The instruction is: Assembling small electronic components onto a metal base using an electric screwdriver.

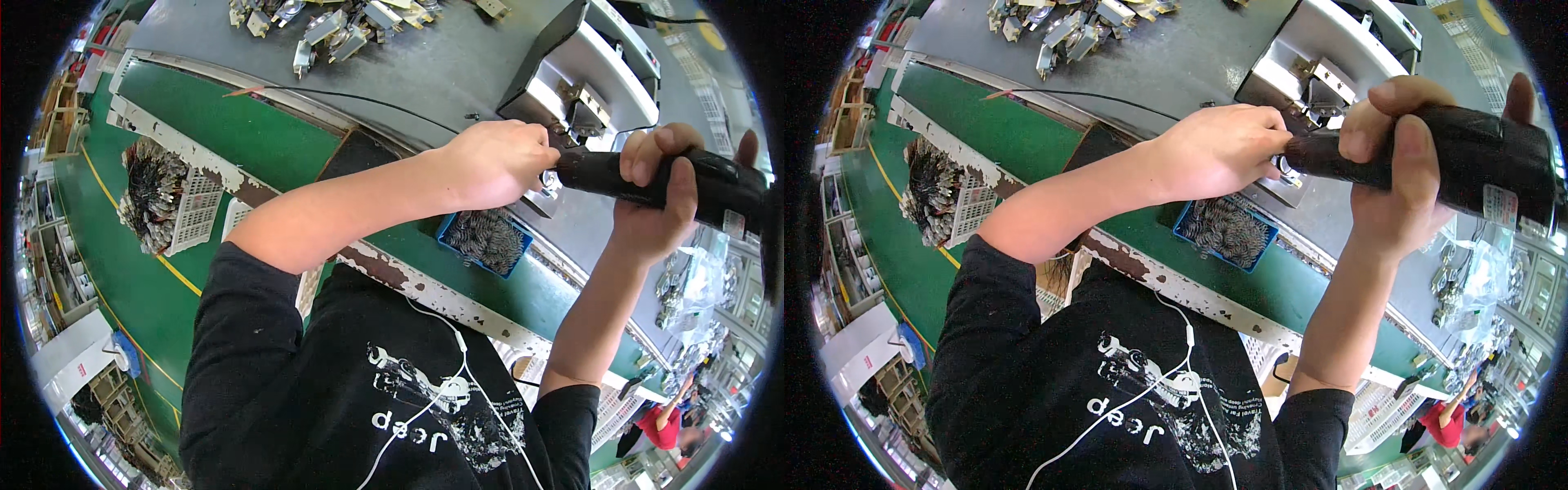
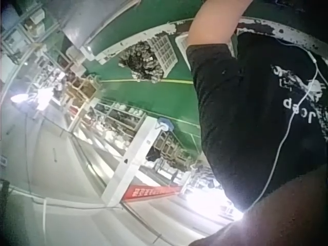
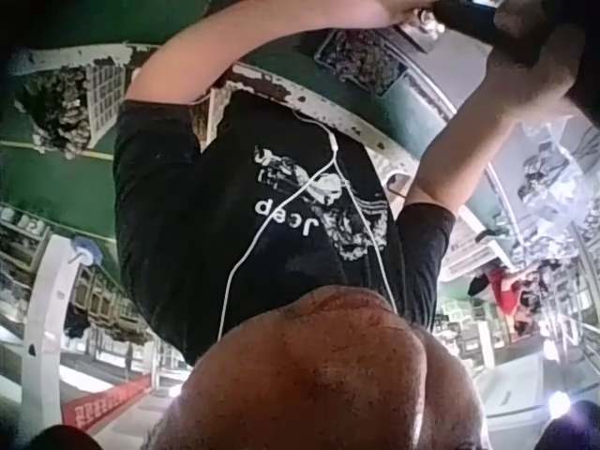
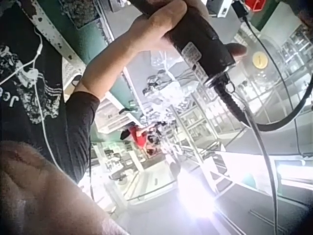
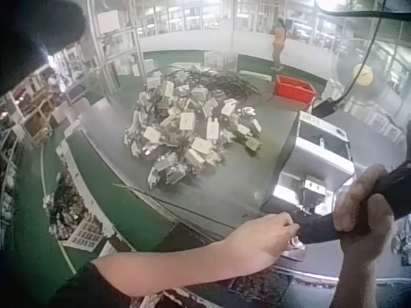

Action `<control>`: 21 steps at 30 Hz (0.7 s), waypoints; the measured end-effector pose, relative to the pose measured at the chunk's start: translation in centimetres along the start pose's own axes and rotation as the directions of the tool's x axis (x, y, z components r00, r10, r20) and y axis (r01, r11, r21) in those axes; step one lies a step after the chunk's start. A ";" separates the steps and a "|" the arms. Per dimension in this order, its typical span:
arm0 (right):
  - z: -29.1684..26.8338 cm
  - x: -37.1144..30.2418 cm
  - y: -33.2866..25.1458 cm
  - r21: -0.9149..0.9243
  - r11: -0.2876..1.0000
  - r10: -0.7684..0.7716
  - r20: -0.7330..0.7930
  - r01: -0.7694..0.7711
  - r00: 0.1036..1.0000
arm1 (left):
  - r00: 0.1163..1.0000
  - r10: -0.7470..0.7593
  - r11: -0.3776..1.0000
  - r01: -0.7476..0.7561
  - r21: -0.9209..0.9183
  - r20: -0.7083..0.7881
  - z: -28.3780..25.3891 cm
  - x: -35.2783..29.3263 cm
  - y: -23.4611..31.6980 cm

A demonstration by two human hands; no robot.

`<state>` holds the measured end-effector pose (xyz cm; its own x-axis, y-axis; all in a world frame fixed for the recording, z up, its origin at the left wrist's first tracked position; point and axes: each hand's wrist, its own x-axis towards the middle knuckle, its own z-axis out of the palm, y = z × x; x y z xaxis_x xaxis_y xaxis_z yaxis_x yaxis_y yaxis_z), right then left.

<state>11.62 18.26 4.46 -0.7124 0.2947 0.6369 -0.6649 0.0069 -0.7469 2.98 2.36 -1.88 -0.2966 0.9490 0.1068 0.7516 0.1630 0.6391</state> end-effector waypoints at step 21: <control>3.3 1.3 -1.0 -0.372 0.928 -0.011 -0.054 -0.010 0.998 | 0.998 -0.023 0.998 0.026 -0.049 0.063 -0.5 0.4 -0.3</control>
<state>10.60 15.49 6.68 -0.6921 0.3457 0.6336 -0.5266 0.3584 -0.7709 2.34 2.50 -1.64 -0.2762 0.9601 0.0445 0.7138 0.1739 0.6784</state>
